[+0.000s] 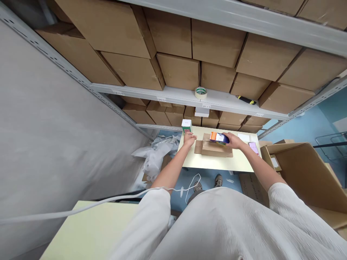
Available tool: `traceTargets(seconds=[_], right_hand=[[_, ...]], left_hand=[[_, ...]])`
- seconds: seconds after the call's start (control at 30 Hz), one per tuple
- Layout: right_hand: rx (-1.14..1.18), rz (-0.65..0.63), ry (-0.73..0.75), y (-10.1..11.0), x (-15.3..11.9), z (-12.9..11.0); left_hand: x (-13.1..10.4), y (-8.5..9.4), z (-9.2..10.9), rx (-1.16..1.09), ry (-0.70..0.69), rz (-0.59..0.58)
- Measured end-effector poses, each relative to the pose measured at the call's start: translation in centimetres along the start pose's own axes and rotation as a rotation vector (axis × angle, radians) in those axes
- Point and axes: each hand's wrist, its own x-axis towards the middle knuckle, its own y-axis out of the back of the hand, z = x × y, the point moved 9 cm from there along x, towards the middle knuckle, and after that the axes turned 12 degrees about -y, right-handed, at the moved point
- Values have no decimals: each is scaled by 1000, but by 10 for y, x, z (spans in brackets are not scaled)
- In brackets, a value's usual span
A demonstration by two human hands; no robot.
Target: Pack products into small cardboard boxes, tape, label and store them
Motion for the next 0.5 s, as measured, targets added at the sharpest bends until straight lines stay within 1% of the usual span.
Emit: traceTargets(seconds=[0.3, 0.5], right_hand=[[-71, -41, 6, -7, 10, -5], [-129, -69, 2, -5, 10, -13]], left_hand=[[-7, 1, -37, -55, 70, -26], [-11, -8, -56, -129, 101, -22]])
